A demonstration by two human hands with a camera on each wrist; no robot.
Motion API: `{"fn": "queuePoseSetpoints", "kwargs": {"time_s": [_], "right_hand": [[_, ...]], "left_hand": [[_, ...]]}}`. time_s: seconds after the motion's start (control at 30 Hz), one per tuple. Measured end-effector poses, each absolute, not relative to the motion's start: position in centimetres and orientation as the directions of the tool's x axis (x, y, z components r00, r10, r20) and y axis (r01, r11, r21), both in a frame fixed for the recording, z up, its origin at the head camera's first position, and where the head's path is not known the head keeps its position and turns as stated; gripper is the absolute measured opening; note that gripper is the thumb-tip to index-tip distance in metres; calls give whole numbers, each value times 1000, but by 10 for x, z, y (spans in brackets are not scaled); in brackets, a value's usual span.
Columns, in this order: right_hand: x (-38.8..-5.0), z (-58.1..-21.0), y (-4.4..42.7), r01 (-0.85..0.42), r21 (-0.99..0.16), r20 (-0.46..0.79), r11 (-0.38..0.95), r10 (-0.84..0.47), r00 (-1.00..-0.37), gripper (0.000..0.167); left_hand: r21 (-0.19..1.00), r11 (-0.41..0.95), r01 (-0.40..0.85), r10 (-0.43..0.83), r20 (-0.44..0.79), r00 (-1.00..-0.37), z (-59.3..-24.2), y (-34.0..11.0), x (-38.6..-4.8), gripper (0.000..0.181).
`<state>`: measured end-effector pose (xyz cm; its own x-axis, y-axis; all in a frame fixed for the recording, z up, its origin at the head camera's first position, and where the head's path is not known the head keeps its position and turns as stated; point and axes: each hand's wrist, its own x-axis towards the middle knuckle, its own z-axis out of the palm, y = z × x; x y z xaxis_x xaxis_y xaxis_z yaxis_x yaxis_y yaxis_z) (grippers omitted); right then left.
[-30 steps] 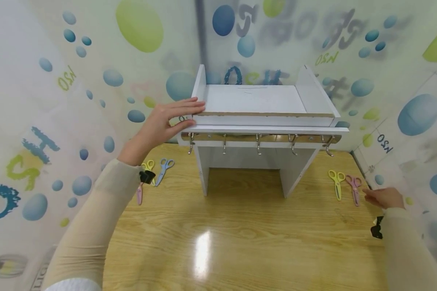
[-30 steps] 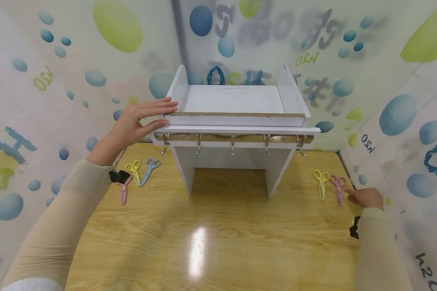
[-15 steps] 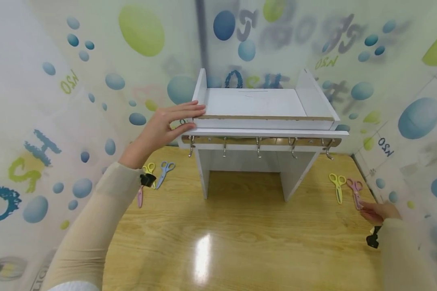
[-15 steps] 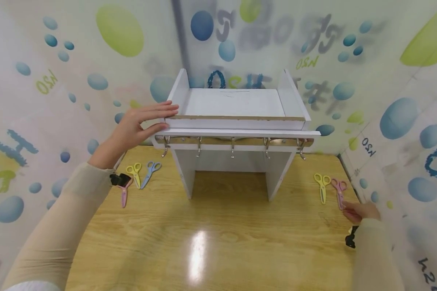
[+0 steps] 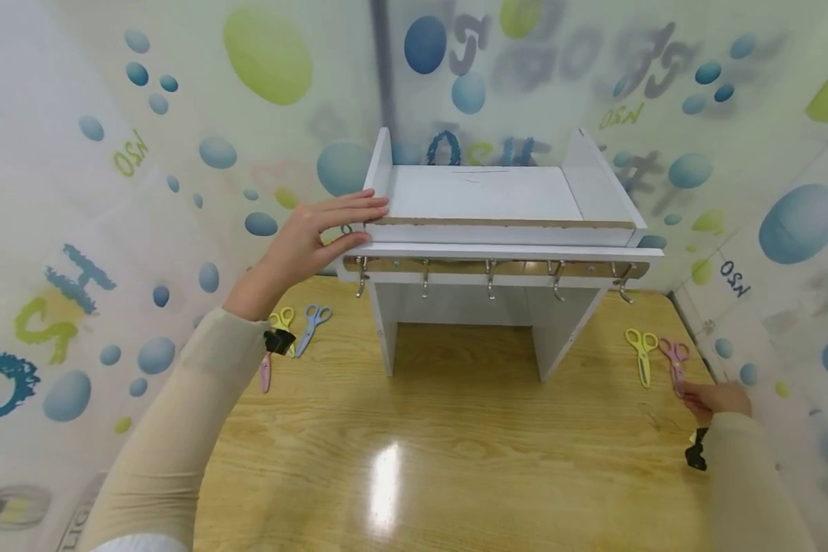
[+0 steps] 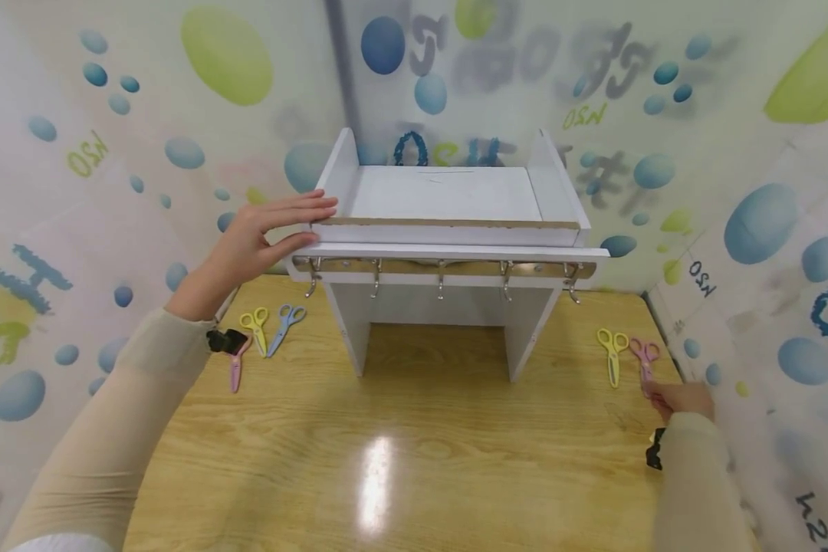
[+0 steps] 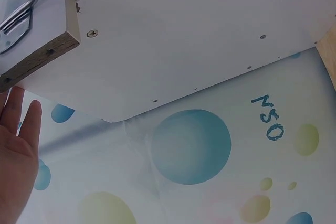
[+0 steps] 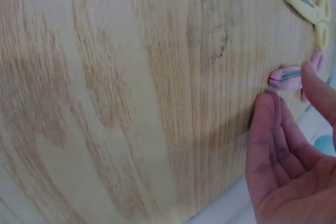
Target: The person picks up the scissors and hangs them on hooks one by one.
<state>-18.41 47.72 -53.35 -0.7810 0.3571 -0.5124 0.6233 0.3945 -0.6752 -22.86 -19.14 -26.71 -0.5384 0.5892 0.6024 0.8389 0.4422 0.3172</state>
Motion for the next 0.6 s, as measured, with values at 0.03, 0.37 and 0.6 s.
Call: {"fn": "queuePoseSetpoints", "kwargs": {"time_s": [0.03, 0.37, 0.6], "right_hand": [[-184, -534, 476, 607, -607, -474, 513, 379, -795, 46], [-180, -538, 474, 588, -456, -406, 669, 431, -806, 78], [-178, -539, 476, 618, -711, -473, 335, 423, -773, 59]], "left_hand": [[319, 442, 838, 588, 603, -540, -267, -191, -228, 46], [331, 440, 835, 578, 607, -545, -268, -190, -226, 47], [338, 445, 829, 573, 604, -554, -271, -191, -226, 47]]}}
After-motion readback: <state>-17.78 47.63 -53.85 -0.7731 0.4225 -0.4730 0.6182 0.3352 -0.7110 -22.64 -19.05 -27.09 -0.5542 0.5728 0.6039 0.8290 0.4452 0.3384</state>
